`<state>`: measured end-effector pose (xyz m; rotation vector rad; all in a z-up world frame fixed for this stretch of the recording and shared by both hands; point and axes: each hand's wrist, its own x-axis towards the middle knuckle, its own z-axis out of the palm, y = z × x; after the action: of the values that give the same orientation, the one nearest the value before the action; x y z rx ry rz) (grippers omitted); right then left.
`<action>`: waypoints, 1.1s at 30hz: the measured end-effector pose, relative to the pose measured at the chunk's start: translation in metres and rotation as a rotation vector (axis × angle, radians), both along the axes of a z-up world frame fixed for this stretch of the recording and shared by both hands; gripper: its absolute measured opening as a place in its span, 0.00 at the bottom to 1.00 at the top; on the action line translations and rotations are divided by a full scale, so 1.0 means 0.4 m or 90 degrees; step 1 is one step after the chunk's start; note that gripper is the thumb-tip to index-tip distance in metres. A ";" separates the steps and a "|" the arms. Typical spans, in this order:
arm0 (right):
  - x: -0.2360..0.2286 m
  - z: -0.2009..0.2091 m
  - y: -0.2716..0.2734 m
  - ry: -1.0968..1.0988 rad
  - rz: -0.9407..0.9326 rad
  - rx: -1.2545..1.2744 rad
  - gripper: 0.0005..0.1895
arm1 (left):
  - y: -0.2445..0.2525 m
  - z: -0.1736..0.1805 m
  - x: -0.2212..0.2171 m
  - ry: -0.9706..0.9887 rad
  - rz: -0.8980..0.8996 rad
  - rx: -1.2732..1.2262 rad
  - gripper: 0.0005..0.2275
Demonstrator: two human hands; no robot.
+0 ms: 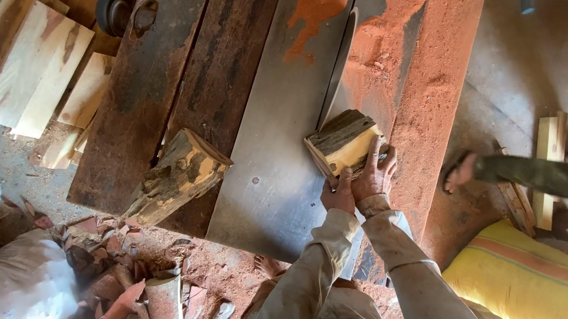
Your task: Cutting an irregular wood block into smaller pieces using a table saw in a workshop.
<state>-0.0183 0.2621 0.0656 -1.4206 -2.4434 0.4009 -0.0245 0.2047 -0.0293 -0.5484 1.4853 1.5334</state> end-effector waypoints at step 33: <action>-0.033 0.017 0.053 -0.032 -0.038 -0.043 0.60 | 0.074 -0.043 -0.025 0.006 0.005 -0.008 0.49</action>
<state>-0.0315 0.2831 0.0722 -1.5456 -2.4414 0.4436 -0.0344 0.2343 -0.0466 -0.5550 1.5015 1.5351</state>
